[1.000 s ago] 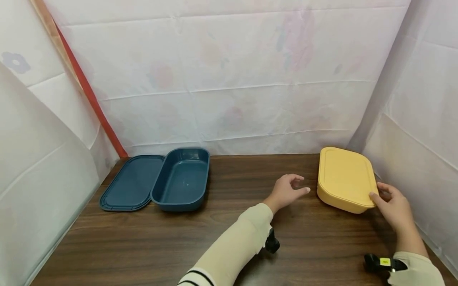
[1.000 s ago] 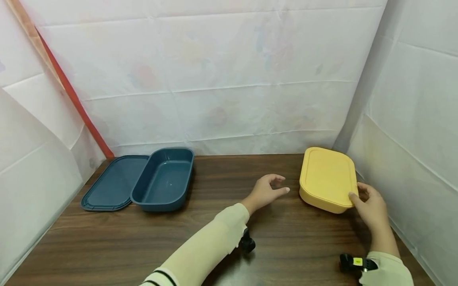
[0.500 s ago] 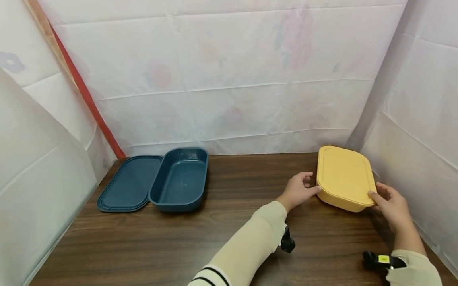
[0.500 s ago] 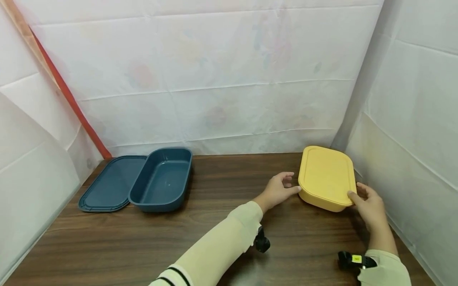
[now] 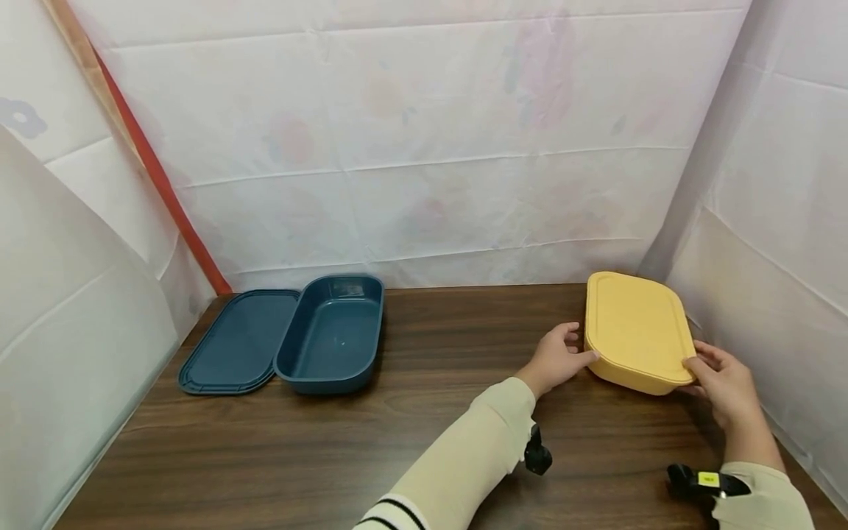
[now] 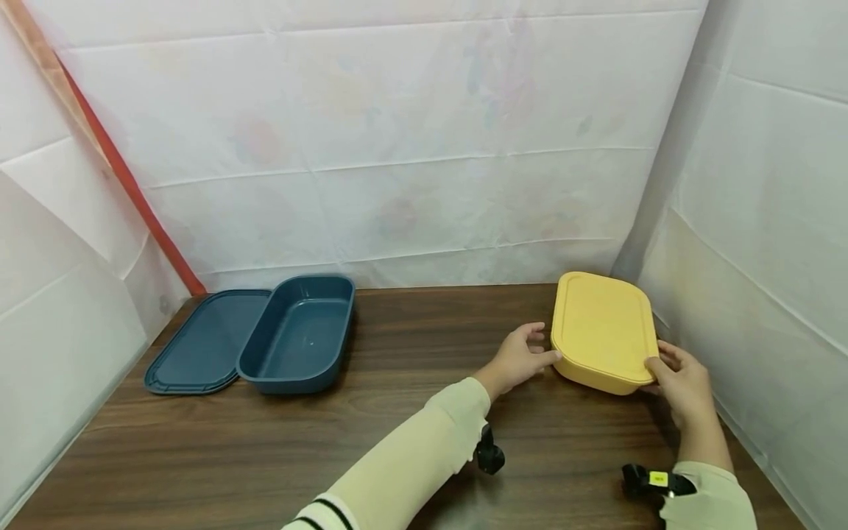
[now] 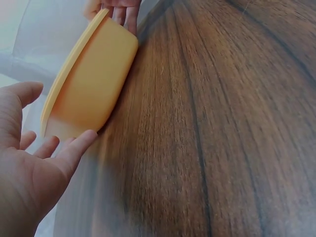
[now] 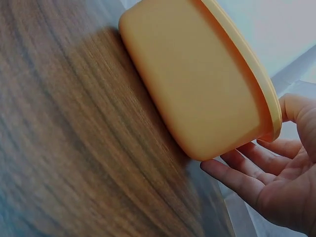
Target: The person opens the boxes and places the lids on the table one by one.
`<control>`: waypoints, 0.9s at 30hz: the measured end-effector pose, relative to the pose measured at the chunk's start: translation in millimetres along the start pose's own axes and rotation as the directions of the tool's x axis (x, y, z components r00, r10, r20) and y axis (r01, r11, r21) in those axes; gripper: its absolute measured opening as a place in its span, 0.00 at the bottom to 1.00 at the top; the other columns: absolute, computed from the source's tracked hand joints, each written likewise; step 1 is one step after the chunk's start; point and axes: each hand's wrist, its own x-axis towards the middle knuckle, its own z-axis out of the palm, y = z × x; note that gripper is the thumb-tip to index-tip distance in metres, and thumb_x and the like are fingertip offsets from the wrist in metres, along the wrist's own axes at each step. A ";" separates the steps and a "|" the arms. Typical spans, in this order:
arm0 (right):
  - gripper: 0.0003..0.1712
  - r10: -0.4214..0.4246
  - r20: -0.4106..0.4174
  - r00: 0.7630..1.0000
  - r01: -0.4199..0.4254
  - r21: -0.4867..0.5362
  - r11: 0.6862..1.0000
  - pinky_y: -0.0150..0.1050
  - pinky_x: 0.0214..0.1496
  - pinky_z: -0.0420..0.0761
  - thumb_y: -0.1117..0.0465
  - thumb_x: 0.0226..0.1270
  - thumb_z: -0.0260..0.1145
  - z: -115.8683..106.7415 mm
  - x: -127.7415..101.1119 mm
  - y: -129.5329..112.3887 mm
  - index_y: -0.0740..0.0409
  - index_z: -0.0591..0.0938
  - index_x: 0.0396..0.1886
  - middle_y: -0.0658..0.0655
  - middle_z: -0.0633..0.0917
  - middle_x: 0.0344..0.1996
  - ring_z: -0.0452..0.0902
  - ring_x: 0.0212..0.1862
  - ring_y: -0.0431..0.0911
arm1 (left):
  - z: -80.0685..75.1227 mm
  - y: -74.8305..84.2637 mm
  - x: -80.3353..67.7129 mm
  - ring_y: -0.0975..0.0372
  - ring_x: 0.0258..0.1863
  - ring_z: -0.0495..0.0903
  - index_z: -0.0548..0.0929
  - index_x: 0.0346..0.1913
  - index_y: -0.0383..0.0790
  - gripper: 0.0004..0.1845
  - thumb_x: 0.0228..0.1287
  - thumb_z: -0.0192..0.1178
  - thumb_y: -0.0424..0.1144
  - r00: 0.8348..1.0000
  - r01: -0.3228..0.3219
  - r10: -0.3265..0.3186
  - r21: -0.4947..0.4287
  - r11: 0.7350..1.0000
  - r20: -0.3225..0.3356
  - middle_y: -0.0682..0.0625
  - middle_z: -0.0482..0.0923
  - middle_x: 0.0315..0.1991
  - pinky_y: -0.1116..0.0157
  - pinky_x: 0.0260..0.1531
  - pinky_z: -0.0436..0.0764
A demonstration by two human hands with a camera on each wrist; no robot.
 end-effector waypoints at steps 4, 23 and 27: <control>0.32 -0.015 -0.001 1.000 0.014 -0.049 0.999 0.35 0.30 0.84 0.63 0.72 0.58 -1.8 -1.7 1.4 0.73 0.60 0.70 0.29 0.75 0.33 0.80 0.31 0.31 | 0.9 -0.7 -0.2 0.57 0.53 0.77 0.71 0.68 0.43 0.34 0.58 0.71 0.37 1.000 0.031 -0.031 -0.068 0.997 0.006 0.52 0.74 0.56 0.66 0.36 0.82; 0.21 -0.040 0.044 0.998 0.045 -0.117 0.992 0.34 0.28 0.83 0.64 0.70 0.59 -2.6 -2.0 0.0 0.61 0.69 0.60 0.27 0.76 0.32 0.79 0.31 0.31 | 6.3 -5.2 -7.4 0.68 0.33 0.79 0.72 0.66 0.43 0.31 0.59 0.70 0.36 1.000 0.015 -0.014 -0.102 0.995 0.011 0.56 0.77 0.43 0.63 0.29 0.82; 0.24 -0.035 0.054 0.998 0.043 -0.169 0.985 0.35 0.28 0.83 0.64 0.70 0.59 -3.2 -2.4 -0.9 0.70 0.67 0.61 0.27 0.75 0.32 0.79 0.30 0.33 | 7.5 -3.4 -9.3 0.65 0.33 0.80 0.72 0.66 0.44 0.31 0.60 0.69 0.35 0.999 0.048 -0.048 -0.134 0.990 0.007 0.55 0.76 0.42 0.57 0.34 0.84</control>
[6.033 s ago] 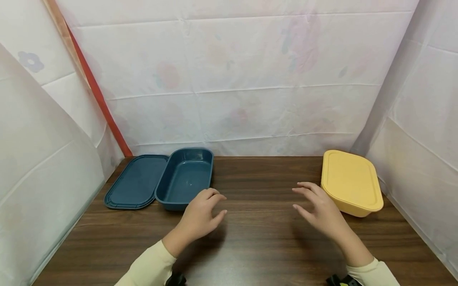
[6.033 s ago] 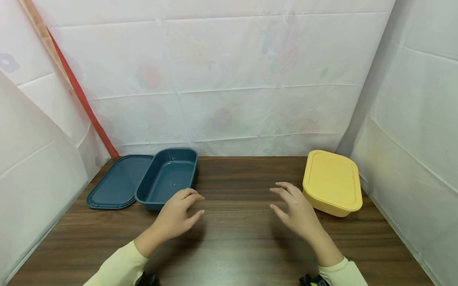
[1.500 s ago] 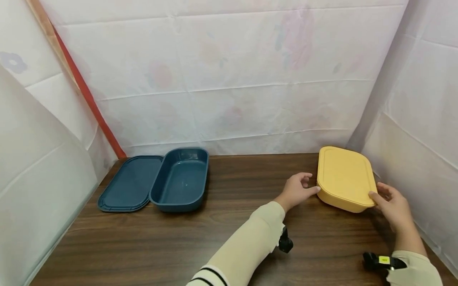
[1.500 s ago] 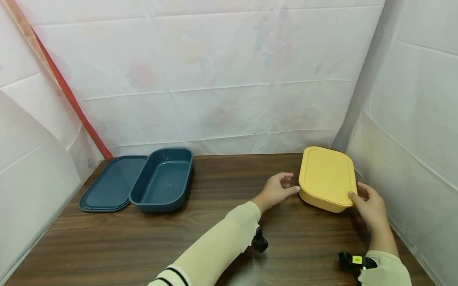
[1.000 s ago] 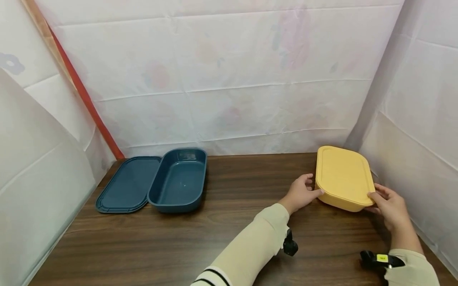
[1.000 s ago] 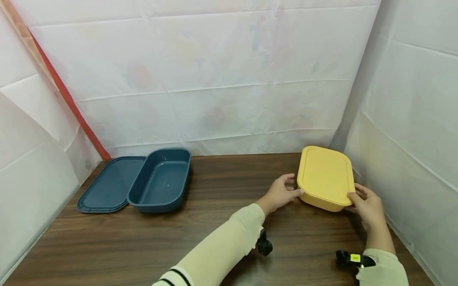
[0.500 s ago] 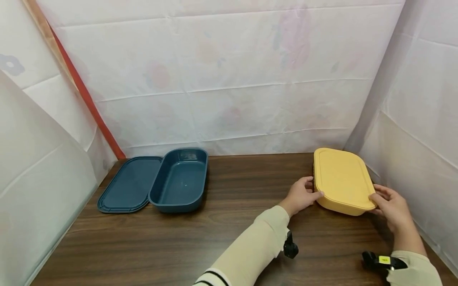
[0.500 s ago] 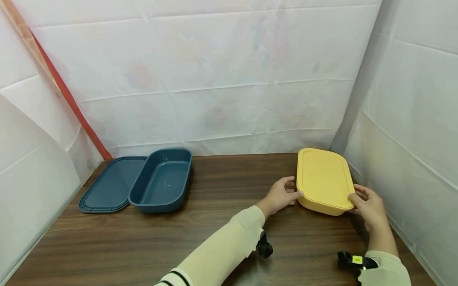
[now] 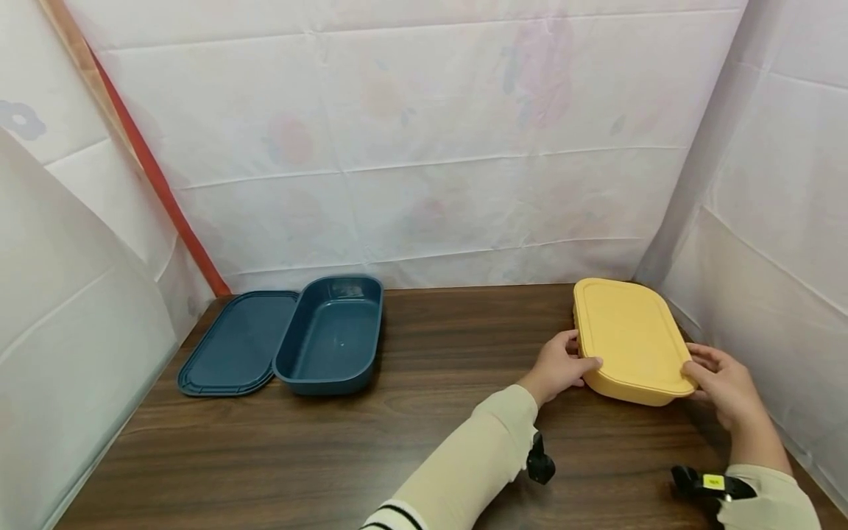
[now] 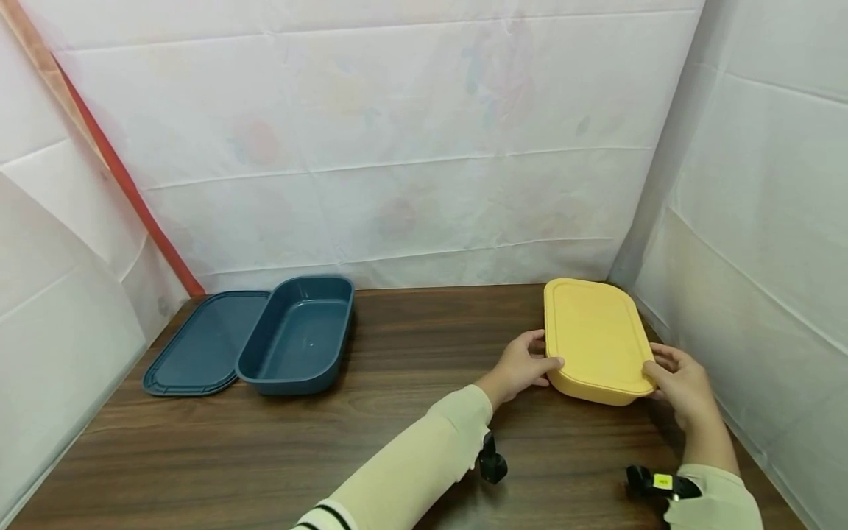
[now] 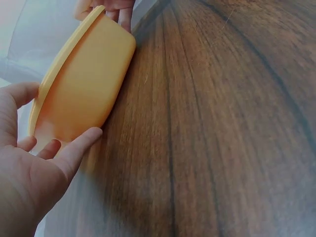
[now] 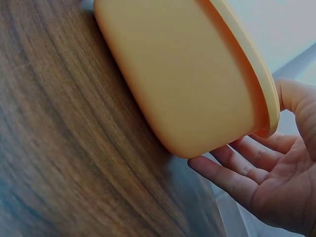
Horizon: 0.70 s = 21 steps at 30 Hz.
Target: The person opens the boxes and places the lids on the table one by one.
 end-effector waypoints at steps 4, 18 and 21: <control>0.25 -0.004 0.011 1.000 0.004 0.005 1.000 0.36 0.27 0.83 0.65 0.70 0.59 -0.8 -1.8 -3.8 0.74 0.65 0.60 0.29 0.76 0.31 0.80 0.29 0.34 | 1.7 2.0 -1.7 0.62 0.34 0.80 0.72 0.66 0.43 0.31 0.59 0.69 0.33 1.000 0.022 -0.022 -0.045 0.999 -0.014 0.54 0.75 0.42 0.54 0.36 0.85; 0.25 -0.010 0.015 1.000 0.010 0.011 1.000 0.36 0.27 0.84 0.66 0.69 0.59 7.0 -7.1 -11.1 0.74 0.64 0.60 0.31 0.76 0.32 0.80 0.30 0.35 | -7.1 -0.2 -8.3 0.63 0.34 0.79 0.74 0.64 0.41 0.31 0.57 0.69 0.30 0.999 -0.010 0.005 -0.113 0.994 -0.039 0.53 0.75 0.41 0.51 0.34 0.85; 0.19 -0.032 0.018 0.999 0.032 0.026 0.999 0.35 0.27 0.83 0.66 0.68 0.60 8.6 -7.9 -12.4 0.67 0.69 0.56 0.32 0.77 0.33 0.79 0.30 0.35 | -9.9 -1.4 -10.2 0.63 0.35 0.79 0.74 0.65 0.41 0.31 0.57 0.69 0.30 0.999 -0.017 0.013 -0.126 0.992 -0.039 0.53 0.75 0.42 0.51 0.35 0.84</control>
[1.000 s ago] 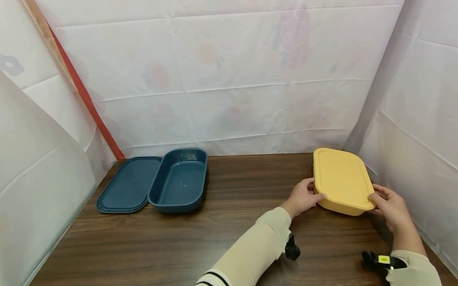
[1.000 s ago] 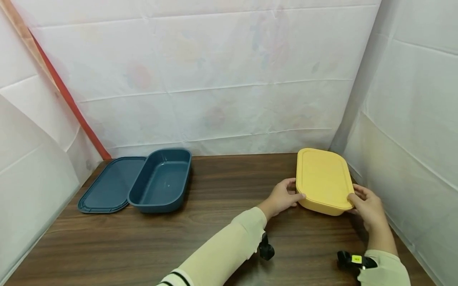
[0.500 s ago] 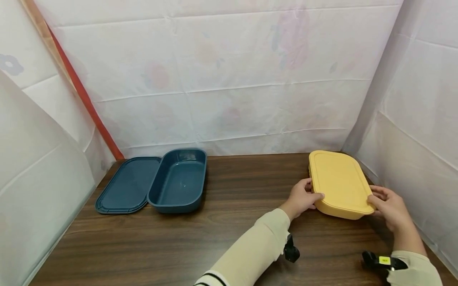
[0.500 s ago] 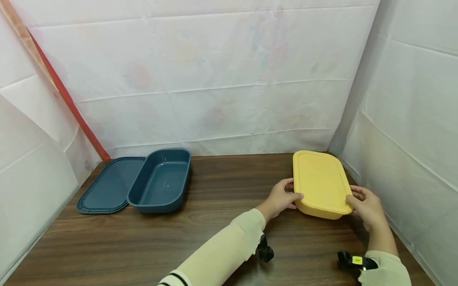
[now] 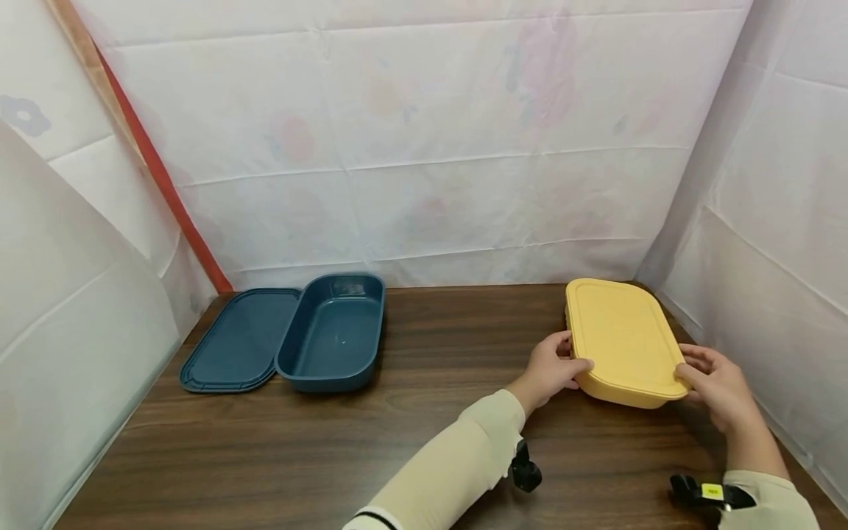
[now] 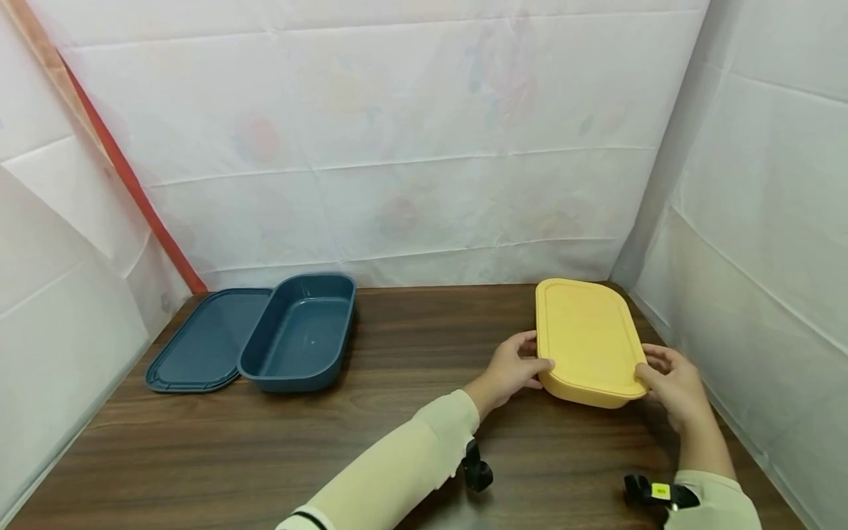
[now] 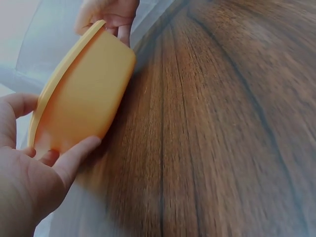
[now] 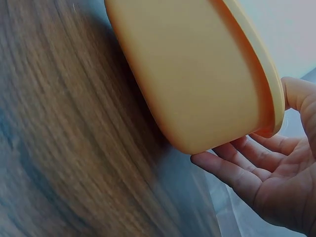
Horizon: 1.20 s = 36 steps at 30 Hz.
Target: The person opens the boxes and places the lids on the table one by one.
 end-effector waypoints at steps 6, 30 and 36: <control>0.21 -0.035 0.003 0.999 0.035 -0.026 0.999 0.35 0.26 0.82 0.67 0.68 0.60 3.8 -1.5 -4.7 0.70 0.67 0.58 0.31 0.77 0.33 0.79 0.29 0.35 | -5.7 1.5 -5.7 0.62 0.38 0.80 0.74 0.64 0.43 0.31 0.56 0.69 0.28 1.000 -0.011 0.011 -0.028 1.000 -0.004 0.53 0.75 0.44 0.51 0.35 0.84; 0.30 -0.072 0.029 0.997 0.075 -0.112 0.991 0.37 0.28 0.84 0.67 0.68 0.59 20.0 -9.3 -23.0 0.77 0.61 0.64 0.42 0.75 0.38 0.77 0.32 0.35 | -25.8 1.9 -26.0 0.63 0.38 0.79 0.74 0.64 0.45 0.31 0.56 0.69 0.29 0.999 -0.035 0.034 -0.051 0.998 -0.016 0.54 0.74 0.45 0.53 0.35 0.84; 0.27 -0.079 0.033 0.996 0.082 -0.089 0.993 0.36 0.28 0.83 0.68 0.67 0.60 25.1 -14.2 -24.7 0.74 0.64 0.61 0.39 0.76 0.37 0.76 0.33 0.35 | -30.9 0.9 -30.8 0.62 0.38 0.80 0.75 0.63 0.46 0.31 0.56 0.69 0.29 0.999 -0.031 0.030 -0.050 0.998 -0.027 0.54 0.74 0.45 0.53 0.34 0.85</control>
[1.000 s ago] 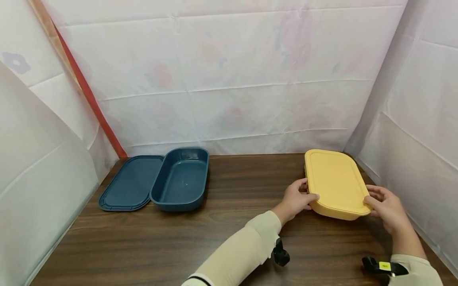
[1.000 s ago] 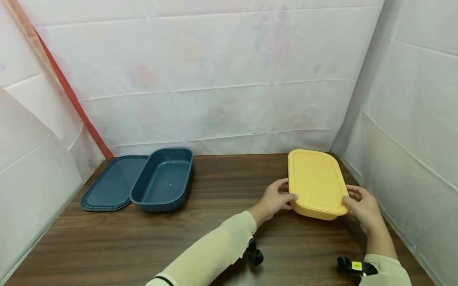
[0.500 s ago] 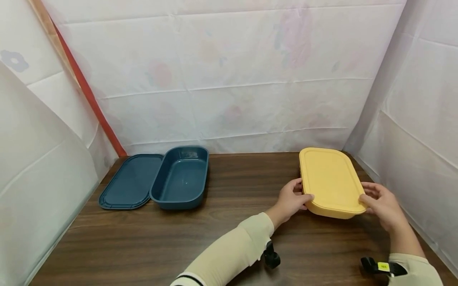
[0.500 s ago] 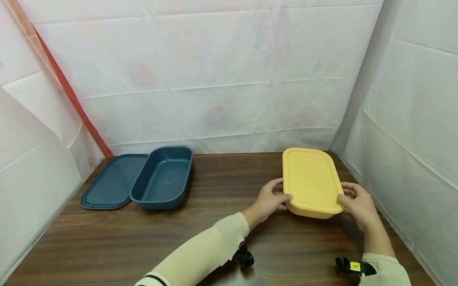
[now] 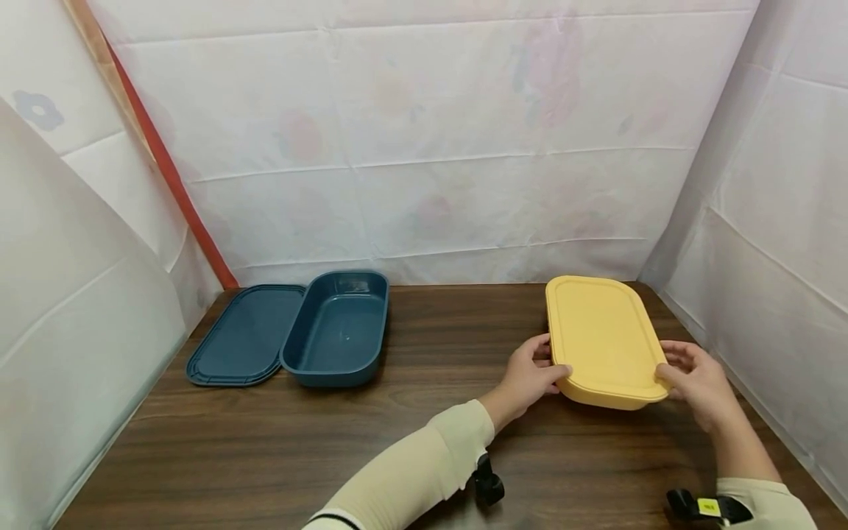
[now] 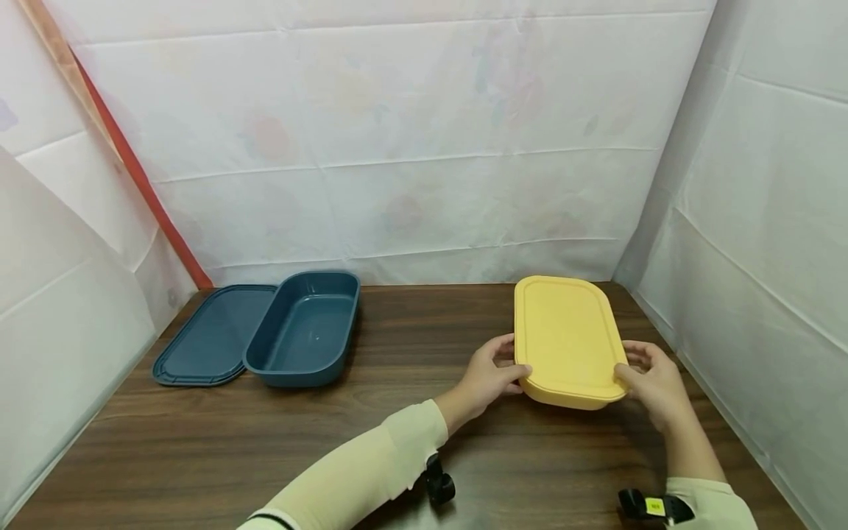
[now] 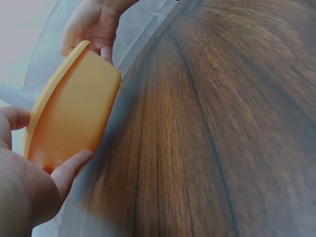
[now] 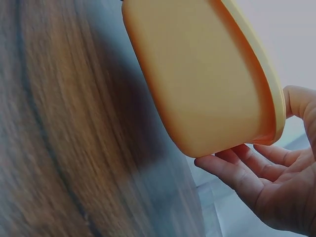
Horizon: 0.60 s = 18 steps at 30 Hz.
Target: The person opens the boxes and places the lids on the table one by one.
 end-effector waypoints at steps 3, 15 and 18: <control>0.24 -0.006 -0.004 1.000 0.006 0.009 1.000 0.35 0.29 0.82 0.68 0.66 0.60 0.8 -2.8 -3.3 0.72 0.66 0.59 0.36 0.76 0.36 0.76 0.34 0.34 | -2.2 1.4 -3.7 0.62 0.39 0.80 0.74 0.63 0.46 0.31 0.56 0.69 0.29 1.000 0.000 0.000 -0.008 1.000 0.002 0.54 0.74 0.46 0.55 0.34 0.85; 0.26 -0.033 0.011 0.999 0.033 0.047 0.998 0.35 0.27 0.82 0.72 0.64 0.60 13.7 -4.2 -7.6 0.75 0.63 0.60 0.37 0.77 0.37 0.77 0.35 0.34 | -17.5 0.6 -11.1 0.61 0.39 0.80 0.75 0.63 0.45 0.31 0.56 0.69 0.28 1.000 -0.024 0.024 -0.018 1.000 0.003 0.53 0.75 0.47 0.54 0.34 0.85; 0.26 -0.037 0.017 0.999 0.036 0.066 0.997 0.35 0.27 0.82 0.73 0.63 0.59 17.8 -4.5 -9.8 0.74 0.63 0.59 0.38 0.77 0.37 0.77 0.36 0.33 | -22.9 0.5 -13.4 0.61 0.40 0.81 0.74 0.64 0.43 0.31 0.56 0.68 0.28 0.999 -0.033 0.033 -0.024 0.999 0.016 0.51 0.74 0.48 0.54 0.35 0.85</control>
